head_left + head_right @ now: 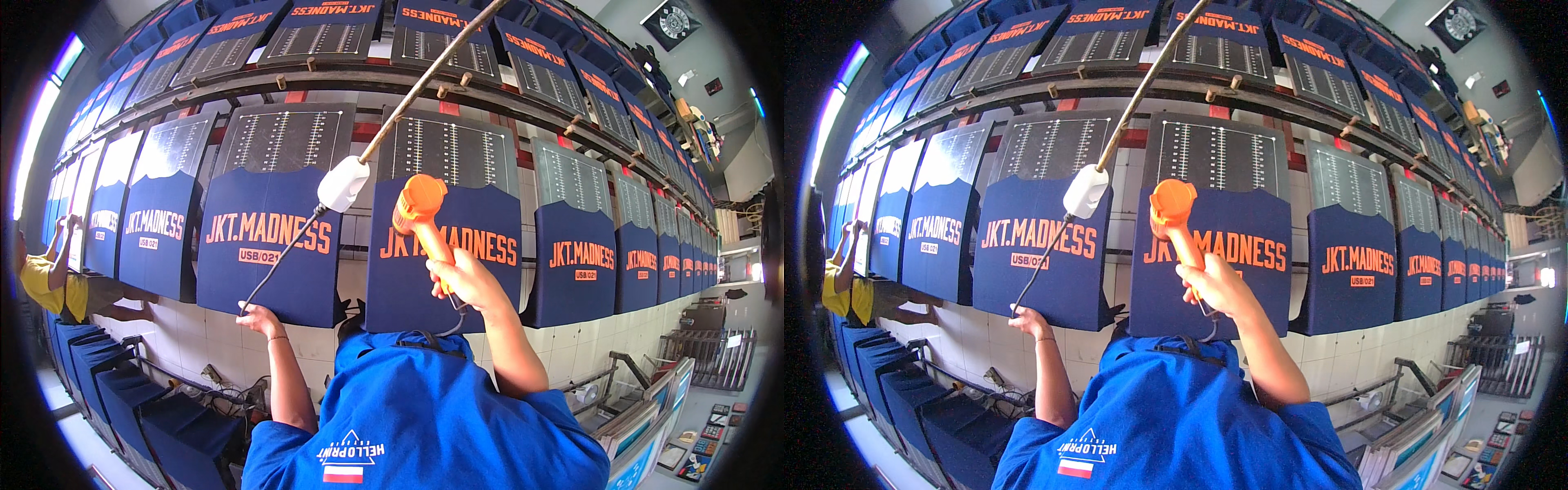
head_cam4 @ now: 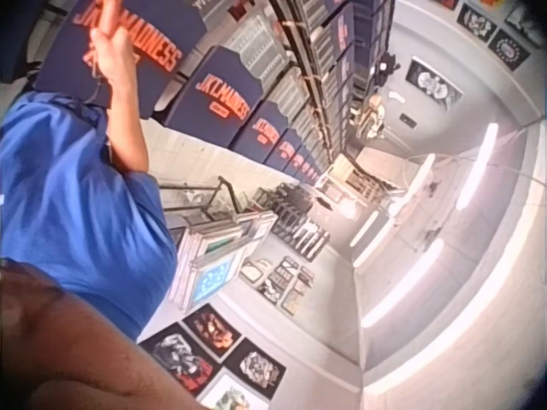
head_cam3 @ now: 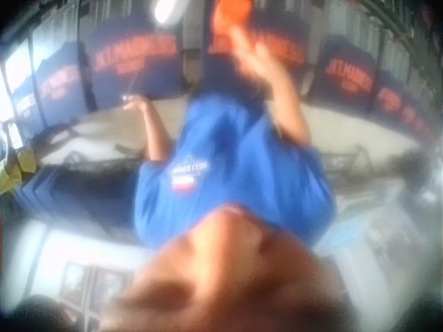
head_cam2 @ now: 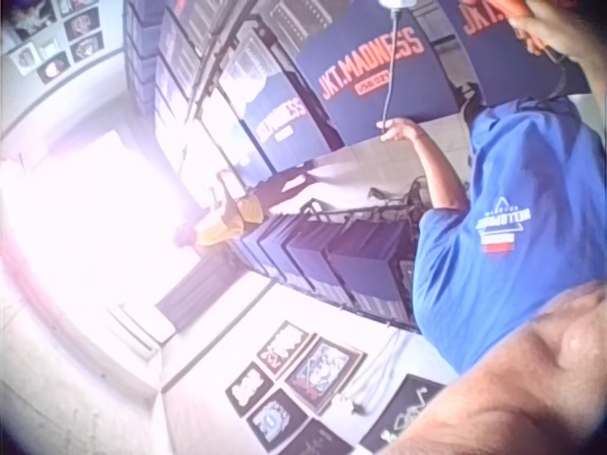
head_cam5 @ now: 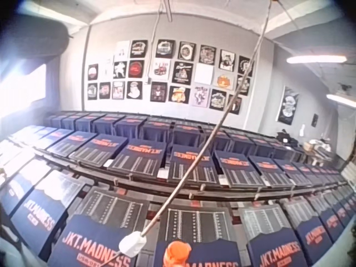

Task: The person holds a heat gun and uses it to dry the printed design on several shirts attached to large screen-printing frames while another person moves the frames in the background.

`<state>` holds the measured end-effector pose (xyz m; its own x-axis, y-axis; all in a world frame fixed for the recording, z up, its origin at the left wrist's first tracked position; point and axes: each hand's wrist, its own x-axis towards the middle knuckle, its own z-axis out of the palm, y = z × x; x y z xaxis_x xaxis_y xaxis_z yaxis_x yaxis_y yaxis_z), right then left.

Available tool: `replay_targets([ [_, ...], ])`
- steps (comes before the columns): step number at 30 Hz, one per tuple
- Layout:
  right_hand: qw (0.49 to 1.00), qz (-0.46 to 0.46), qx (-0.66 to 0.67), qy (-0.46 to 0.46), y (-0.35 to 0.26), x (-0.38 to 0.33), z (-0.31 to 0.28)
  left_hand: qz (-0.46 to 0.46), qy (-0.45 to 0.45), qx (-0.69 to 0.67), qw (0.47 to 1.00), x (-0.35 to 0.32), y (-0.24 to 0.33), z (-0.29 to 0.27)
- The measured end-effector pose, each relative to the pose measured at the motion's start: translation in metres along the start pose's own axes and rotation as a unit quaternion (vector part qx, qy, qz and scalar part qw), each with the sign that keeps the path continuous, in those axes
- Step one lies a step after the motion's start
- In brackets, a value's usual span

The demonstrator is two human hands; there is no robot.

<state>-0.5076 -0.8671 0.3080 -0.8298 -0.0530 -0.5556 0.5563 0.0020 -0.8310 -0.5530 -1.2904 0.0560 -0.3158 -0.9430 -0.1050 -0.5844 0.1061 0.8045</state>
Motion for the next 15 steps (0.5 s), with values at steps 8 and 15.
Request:
replay_targets([
  [8,1.000,0.019,0.010,-0.019,0.013,-0.031,-0.003,0.004,0.011,0.003,1.000,0.003,-0.006,0.002],
  [15,0.999,0.040,0.003,-0.017,0.011,-0.033,0.004,0.011,0.015,0.013,1.000,0.003,-0.005,0.000],
])
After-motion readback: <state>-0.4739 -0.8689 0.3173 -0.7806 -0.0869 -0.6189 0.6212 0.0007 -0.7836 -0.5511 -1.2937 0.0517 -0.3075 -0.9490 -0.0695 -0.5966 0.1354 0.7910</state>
